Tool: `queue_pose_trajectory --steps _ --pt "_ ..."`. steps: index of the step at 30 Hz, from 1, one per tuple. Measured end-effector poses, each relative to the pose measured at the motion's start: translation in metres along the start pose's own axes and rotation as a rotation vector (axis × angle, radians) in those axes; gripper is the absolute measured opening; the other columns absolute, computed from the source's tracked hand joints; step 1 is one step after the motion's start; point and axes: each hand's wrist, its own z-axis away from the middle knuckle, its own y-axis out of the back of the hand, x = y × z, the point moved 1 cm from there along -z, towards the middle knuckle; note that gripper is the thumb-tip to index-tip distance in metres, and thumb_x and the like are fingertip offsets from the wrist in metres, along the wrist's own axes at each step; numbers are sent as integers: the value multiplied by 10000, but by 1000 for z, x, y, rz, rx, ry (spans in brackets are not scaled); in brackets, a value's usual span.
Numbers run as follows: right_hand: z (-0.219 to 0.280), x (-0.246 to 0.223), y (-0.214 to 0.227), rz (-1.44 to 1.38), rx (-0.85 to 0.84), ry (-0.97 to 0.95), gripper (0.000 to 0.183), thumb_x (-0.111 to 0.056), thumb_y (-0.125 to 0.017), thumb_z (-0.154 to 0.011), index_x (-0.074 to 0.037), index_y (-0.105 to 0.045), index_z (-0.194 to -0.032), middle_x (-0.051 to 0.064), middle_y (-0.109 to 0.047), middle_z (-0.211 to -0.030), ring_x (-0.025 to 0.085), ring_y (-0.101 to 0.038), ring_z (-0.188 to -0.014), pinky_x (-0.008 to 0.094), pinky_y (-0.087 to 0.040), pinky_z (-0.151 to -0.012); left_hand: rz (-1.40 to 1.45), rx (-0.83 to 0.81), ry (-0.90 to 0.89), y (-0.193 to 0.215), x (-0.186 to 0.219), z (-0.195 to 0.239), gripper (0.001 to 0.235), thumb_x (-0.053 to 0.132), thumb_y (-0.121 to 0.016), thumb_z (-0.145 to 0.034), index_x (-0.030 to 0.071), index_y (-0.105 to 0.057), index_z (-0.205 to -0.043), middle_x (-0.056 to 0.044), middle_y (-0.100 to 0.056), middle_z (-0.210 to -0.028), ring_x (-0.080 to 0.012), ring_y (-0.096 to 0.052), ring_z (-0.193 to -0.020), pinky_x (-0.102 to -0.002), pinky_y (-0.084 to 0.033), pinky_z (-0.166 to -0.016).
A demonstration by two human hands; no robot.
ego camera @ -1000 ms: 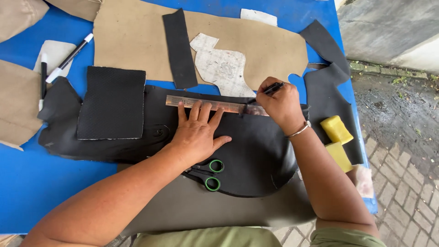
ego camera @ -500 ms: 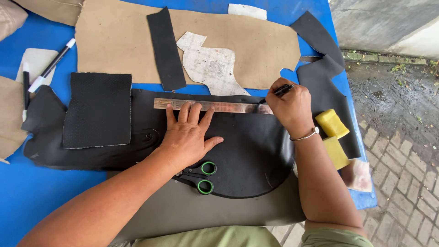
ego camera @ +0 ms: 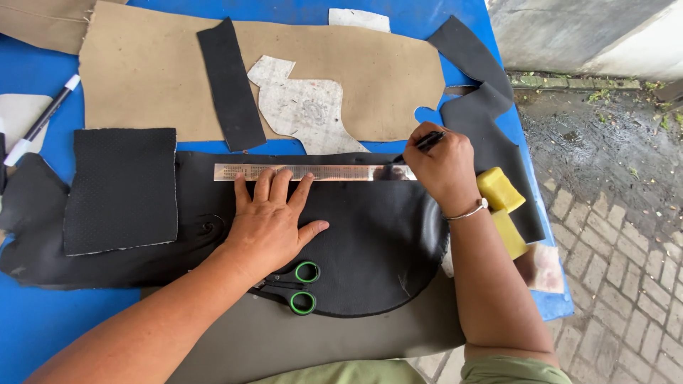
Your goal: Measuring and marking leather pieces with a ruler and pen, and cutting with scissors
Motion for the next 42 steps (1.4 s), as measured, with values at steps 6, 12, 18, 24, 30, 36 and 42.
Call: queue_pose_trajectory --steps 6,12,18,24,30,36,42 --pt "-5 24 3 122 -39 -75 54 -238 -702 -750 -209 -673 -785 84 -632 -644 346 -681 -701 440 -548 -680 33 32 -1 -5 0 1 811 684 -509 -918 164 -461 -1538 -156 -409 -1372 -409 -317 -1367 -789 -206 -1065" --pt "1 -20 15 -71 -72 -21 148 -163 -722 -790 -265 -742 -896 82 -671 -791 284 -684 -832 403 -515 -722 101 118 6 -5 2 3 825 632 -681 -823 113 -558 -1452 -197 -469 -1345 -454 -378 -1356 -807 -236 -1054" --pt "4 -107 -4 -410 -167 130 222 6 -763 -811 -166 -761 -951 82 -700 -898 226 -686 -875 323 -521 -772 108 93 -2 -5 5 11 868 703 -611 -841 98 -543 -1460 -214 -444 -1357 -446 -353 -1351 -847 -205 -1036" --pt "-3 -176 -71 -643 -334 237 174 6 -797 -782 -105 -763 -912 86 -707 -848 210 -686 -833 337 -526 -759 133 -39 -14 5 2 9 858 709 -520 -907 93 -492 -1504 -214 -434 -1377 -448 -324 -1376 -862 -179 -1043" --pt "-10 -205 -124 -622 -408 162 148 -92 -783 -740 -185 -769 -854 7 -711 -761 157 -694 -750 281 -514 -691 183 -67 0 3 -1 9 810 693 -567 -898 117 -533 -1467 -217 -385 -1462 -466 -262 -1443 -859 -126 -1076" --pt "-20 -185 -118 -460 -467 49 100 -184 -772 -728 -228 -764 -817 16 -686 -692 146 -680 -700 304 -509 -654 158 -66 -5 5 -1 8 852 724 -570 -865 126 -517 -1470 -194 -435 -1399 -432 -329 -1395 -861 -162 -1065" --pt "-14 -145 -75 -237 -398 -86 85 -184 -702 -706 -227 -750 -762 21 -666 -584 189 -715 -674 307 -528 -668 129 45 -21 4 1 9 851 693 -601 -854 89 -554 -1452 -194 -496 -1319 -427 -399 -1313 -842 -220 -1044"
